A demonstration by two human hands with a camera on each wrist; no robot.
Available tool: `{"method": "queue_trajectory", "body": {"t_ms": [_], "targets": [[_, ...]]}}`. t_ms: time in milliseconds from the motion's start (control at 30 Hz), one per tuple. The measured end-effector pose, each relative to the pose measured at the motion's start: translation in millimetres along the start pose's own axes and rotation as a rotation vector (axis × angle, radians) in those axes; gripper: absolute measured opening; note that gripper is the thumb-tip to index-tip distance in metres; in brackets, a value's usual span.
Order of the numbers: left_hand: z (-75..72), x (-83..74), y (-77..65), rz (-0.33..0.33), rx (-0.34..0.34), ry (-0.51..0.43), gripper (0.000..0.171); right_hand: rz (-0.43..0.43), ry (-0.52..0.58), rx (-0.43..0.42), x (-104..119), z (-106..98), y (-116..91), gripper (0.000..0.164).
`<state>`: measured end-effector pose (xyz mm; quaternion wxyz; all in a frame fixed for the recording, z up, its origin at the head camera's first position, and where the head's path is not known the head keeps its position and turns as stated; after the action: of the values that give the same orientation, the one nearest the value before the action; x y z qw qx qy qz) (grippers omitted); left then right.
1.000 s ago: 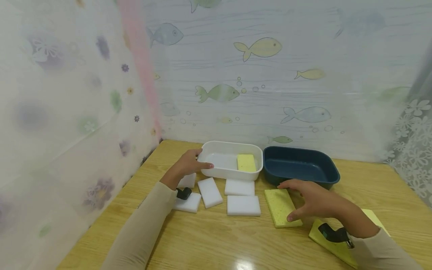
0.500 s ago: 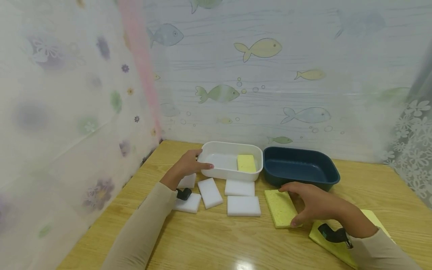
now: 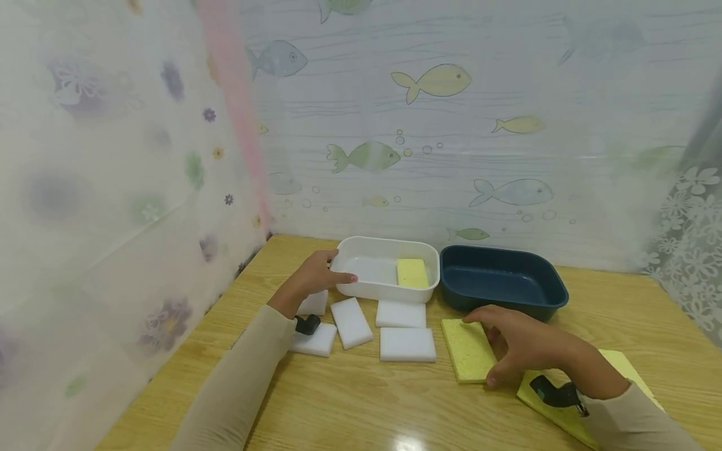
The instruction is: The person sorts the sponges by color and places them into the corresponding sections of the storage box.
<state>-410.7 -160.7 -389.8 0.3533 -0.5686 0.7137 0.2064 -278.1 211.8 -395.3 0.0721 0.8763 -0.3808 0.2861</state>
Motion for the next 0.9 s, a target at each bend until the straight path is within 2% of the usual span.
{"method": "queue_trajectory", "body": {"t_ms": [333, 500, 700, 900], "targets": [[-0.3, -0.8, 1.5, -0.008, -0.007, 0.005, 0.104, 0.0, 0.013, 0.021, 2.4, 1.5, 2.0, 0.103], [0.2, -1.3, 4.8, 0.002, 0.002, 0.014, 0.105, -0.012, 0.002, 0.008, 3.3, 1.0, 0.7, 0.099], [-2.9, -1.9, -0.2, -0.005, -0.006, 0.006, 0.102, -0.042, -0.017, -0.018, 6.0, -0.3, 3.0, 0.095], [0.2, 2.0, -1.2, -0.002, 0.002, -0.002, 0.103, -0.007, 0.003, -0.003, 6.0, 0.2, 1.4, 0.092]]}}
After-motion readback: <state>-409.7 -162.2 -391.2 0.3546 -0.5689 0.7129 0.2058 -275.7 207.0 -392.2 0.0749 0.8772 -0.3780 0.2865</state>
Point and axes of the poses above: each hand's wrist, its own y-axis towards the middle knuckle, its own z-axis out of the palm, x = y × z, the point moved 7 cm from there along y, towards the middle knuckle, and after that the axes turned 4 degrees about x, right-handed, at the moved point
